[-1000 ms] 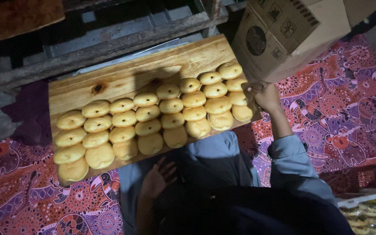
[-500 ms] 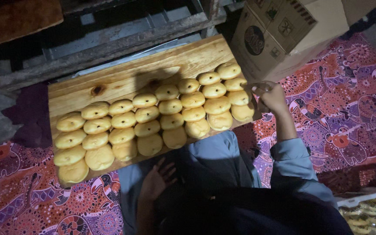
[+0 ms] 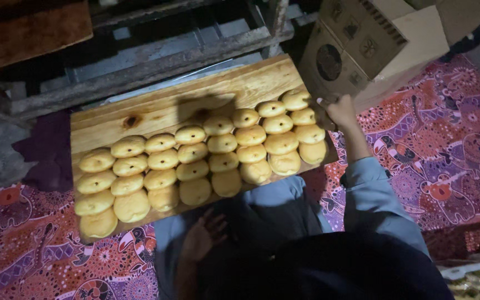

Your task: The person sits on the floor and uses a piping bag to fill small round buns with a dark filling. They pick up each bun, pipe the filling into a hole, and place the filled buns back onto a wooden board.

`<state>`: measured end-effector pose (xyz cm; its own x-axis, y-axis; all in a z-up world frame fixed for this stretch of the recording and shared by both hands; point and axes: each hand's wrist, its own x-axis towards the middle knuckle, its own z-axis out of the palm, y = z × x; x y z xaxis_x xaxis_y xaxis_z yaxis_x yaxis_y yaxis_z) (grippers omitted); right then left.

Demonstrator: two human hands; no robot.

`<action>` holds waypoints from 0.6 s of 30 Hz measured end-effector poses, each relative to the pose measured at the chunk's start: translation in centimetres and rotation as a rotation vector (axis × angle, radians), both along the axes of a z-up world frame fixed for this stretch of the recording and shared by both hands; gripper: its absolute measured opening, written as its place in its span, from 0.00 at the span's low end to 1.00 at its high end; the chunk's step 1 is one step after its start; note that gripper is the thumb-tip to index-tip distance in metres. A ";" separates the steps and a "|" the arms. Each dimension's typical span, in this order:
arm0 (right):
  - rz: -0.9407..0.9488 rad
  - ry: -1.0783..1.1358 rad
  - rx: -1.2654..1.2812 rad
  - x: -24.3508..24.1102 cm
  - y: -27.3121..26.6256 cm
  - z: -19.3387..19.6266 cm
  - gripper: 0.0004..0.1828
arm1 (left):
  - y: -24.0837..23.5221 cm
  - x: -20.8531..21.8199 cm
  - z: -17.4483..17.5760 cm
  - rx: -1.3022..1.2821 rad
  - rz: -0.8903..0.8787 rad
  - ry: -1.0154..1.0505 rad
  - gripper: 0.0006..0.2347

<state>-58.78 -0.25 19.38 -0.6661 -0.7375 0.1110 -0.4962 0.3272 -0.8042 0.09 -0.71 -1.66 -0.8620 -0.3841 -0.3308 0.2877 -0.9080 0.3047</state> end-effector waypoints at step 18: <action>-0.135 0.202 0.118 -0.9 -2.5 -4.3 0.19 | 0.2 -0.9 1.6 0.003 0.015 -0.069 0.28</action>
